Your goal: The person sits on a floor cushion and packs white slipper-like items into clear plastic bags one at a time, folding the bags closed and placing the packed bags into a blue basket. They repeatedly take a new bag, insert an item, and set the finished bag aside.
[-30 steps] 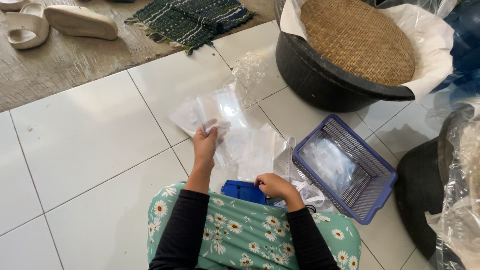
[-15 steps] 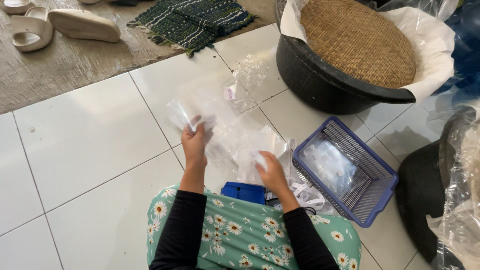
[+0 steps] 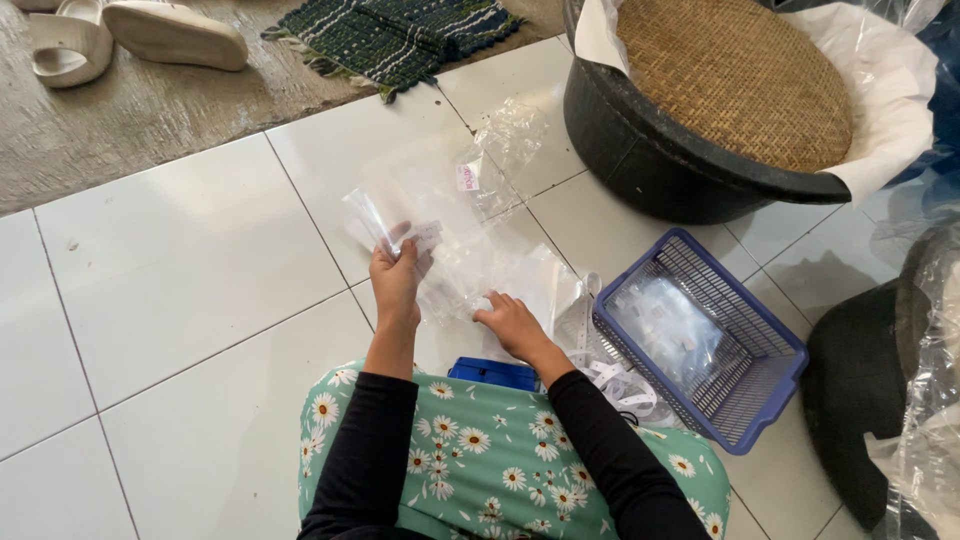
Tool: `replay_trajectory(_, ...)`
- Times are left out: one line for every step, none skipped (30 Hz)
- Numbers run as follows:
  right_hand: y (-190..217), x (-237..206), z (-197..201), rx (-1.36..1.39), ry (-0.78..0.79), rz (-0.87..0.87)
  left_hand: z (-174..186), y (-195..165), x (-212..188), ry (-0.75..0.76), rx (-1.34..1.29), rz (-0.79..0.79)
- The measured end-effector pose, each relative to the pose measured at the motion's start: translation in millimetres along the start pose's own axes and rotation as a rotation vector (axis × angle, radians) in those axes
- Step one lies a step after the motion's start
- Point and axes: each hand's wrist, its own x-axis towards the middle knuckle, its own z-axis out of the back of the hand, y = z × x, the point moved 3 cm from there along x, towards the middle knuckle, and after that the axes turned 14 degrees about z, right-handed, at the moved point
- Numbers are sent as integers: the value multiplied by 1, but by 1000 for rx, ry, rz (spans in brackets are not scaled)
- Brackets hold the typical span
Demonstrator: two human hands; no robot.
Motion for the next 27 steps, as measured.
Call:
replay_trajectory(0,1,0,12,4,8,0,0,-1,7,-2,-1)
replay_trajectory(0,2,1,23,8,17,0,0,-1,3,3,-1)
replay_trajectory(1,2,2,47,33,-5,0,0,-2,-2,8,-2)
replay_trajectory(3,2,3,70,57,-25,0,0,-2,-6,12,-4)
replay_trajectory(4,2,4,94,82,-44,0,0,-2,-10,14,-7)
replay_trajectory(6,2,6,111,77,-52,0,0,-2,-12,17,-7)
replay_trajectory(7,1,8,126,72,-60,0,0,-2,-14,20,-7)
replay_trajectory(8,-1,8,142,66,-70,0,0,-1,-13,17,-10)
replay_trajectory(6,-3,12,120,-50,-103,0,1,-1,-11,16,-12)
replay_trajectory(3,-5,15,96,-168,-133,0,1,-1,-8,14,-15)
replay_trajectory(-2,-9,18,71,-284,-159,1,1,0,-9,14,-10)
replay_trajectory(-11,-15,18,115,-368,-306,1,1,0,-9,14,-3)
replay_trajectory(-23,-21,18,159,-451,-451,1,2,0,-10,13,2)
replay_trajectory(-35,-27,18,204,-536,-595,1,2,1,-22,13,8)
replay_trajectory(-47,-30,19,171,-491,-645,1,2,1,-32,14,14)
replay_trajectory(-61,-32,20,138,-446,-695,2,3,1,-41,13,21)
replay_trajectory(-74,-33,22,104,-402,-744,2,3,2,-46,11,25)
replay_trajectory(-85,-29,25,104,-390,-699,2,2,2,-49,10,27)
replay_trajectory(-95,-24,28,104,-378,-650,3,2,2,-54,7,26)
replay_trajectory(-104,-17,32,103,-366,-601,4,1,3,-55,-3,27)
replay_trajectory(-110,-10,34,109,-303,-593,6,0,3,-58,-14,28)
replay_trajectory(-115,-2,35,115,-240,-582,8,-1,4,-62,-24,28)
replay_trajectory(-119,6,36,122,-178,-572,10,-3,5,-60,-31,16)
replay_trajectory(-122,12,35,98,-107,-600,12,-4,5,-60,-34,7)
replay_trajectory(-124,17,35,73,-37,-630,13,-5,6,-58,-36,-2)
replay_trajectory(-124,21,35,48,32,-663,14,-6,7,-64,-38,6)
replay_trajectory(-123,26,36,45,47,-639,15,-6,8,-69,-41,15)
